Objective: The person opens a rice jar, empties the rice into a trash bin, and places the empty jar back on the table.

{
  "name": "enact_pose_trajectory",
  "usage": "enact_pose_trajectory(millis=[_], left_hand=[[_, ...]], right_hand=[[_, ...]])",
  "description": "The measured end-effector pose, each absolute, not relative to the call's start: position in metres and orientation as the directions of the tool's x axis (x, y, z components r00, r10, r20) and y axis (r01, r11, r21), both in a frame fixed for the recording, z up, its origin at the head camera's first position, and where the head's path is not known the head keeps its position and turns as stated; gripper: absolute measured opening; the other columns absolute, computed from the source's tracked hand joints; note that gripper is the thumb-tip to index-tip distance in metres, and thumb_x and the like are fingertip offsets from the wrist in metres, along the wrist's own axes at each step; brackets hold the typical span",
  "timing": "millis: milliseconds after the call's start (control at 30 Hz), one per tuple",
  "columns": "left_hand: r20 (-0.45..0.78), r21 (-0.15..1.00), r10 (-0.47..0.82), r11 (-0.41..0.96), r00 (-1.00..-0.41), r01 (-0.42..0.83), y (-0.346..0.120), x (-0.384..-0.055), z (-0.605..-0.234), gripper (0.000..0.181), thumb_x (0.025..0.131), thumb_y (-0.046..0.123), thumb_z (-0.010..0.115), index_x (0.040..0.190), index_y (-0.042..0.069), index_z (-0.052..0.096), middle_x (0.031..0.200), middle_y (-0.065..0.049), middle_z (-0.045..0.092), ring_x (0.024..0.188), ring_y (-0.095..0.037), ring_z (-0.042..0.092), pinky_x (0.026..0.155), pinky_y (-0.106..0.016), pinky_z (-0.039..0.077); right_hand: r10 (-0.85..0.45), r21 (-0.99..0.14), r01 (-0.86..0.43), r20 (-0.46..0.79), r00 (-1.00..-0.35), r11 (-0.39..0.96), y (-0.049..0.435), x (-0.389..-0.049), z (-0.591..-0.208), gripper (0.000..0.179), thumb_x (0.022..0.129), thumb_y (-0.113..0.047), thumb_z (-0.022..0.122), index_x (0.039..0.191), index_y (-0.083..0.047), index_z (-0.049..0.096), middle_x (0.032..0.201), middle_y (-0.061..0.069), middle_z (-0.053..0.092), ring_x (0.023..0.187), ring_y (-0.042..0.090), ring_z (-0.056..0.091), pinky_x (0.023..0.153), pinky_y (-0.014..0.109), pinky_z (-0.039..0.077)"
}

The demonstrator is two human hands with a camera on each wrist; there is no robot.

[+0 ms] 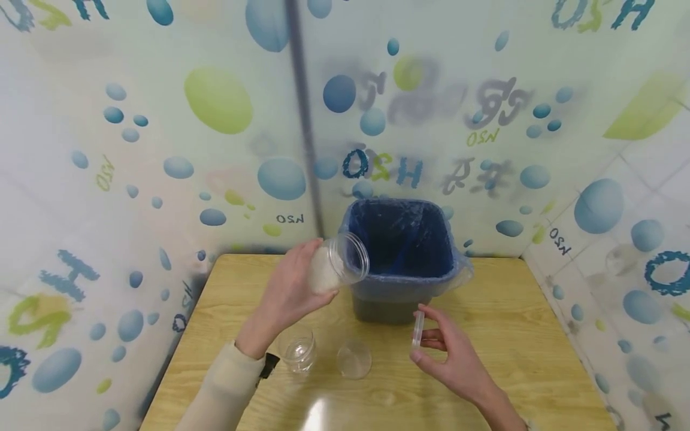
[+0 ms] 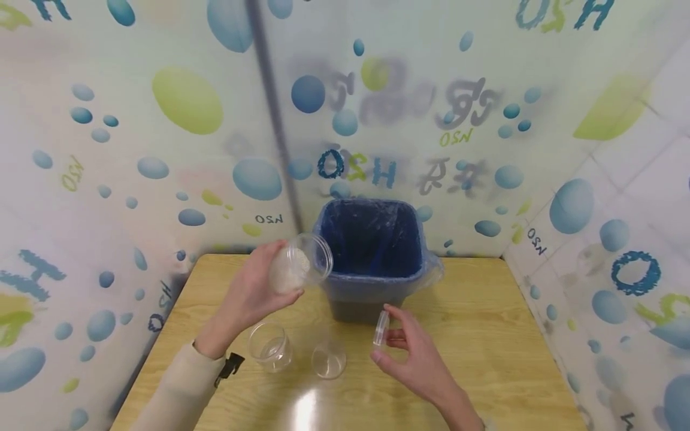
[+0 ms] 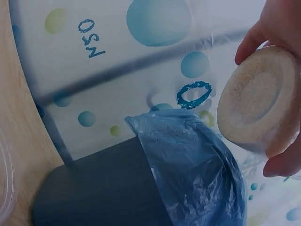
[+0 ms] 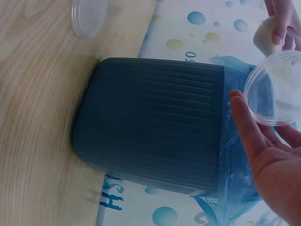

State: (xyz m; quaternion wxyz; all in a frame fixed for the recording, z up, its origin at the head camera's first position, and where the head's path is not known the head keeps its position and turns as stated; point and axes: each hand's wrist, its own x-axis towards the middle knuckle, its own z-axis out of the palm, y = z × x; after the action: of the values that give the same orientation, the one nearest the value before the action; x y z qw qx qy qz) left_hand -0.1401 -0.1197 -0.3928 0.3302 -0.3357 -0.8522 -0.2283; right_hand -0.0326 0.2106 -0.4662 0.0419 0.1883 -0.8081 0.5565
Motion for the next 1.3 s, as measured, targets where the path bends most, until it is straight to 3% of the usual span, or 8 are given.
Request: enact_pose_trajectory(millis=[500,900,1300], left_hand=[[0.69,0.023,0.475,0.74,-0.546,0.672,-0.119,-0.162,-0.383,0.089,0.065,0.03,0.092,0.138,0.0,0.052,0.121,-0.021,0.062,0.102,-0.039,0.063,0.078,-0.054,0.056],[0.615,-0.066,0.555,0.744,-0.56,0.665,-0.12,-0.178,-0.37,0.091,0.065,0.029,0.094,0.139,-0.002,0.051,0.126,-0.023,0.062,0.109,-0.041,0.063,0.095,-0.052,0.053],[0.562,-0.115,0.607,0.73,-0.562,0.674,-0.119,-0.187,-0.364,0.093,0.065,0.025,0.095,0.142,0.0,0.05,0.129,-0.023,0.061,0.114,-0.04,0.061,0.099,-0.052,0.051]], right_hand=[[-0.273,-0.886,-0.324,0.239,-0.932,0.332,0.207,-0.032,-0.467,0.071,0.089,-0.01,0.079,0.151,-0.013,0.045,0.141,0.018,0.056,0.104,0.017,0.07,0.088,0.034,0.059],[-0.276,-0.898,-0.28,0.19,-0.942,0.339,0.206,-0.032,-0.466,0.07,0.091,-0.015,0.079,0.152,-0.016,0.044,0.141,0.016,0.055,0.106,0.016,0.069,0.088,0.034,0.06],[-0.267,-0.909,-0.234,0.144,-0.953,0.345,0.205,-0.032,-0.464,0.07,0.092,-0.019,0.079,0.152,-0.019,0.044,0.138,0.016,0.055,0.106,0.016,0.069,0.082,0.033,0.061]])
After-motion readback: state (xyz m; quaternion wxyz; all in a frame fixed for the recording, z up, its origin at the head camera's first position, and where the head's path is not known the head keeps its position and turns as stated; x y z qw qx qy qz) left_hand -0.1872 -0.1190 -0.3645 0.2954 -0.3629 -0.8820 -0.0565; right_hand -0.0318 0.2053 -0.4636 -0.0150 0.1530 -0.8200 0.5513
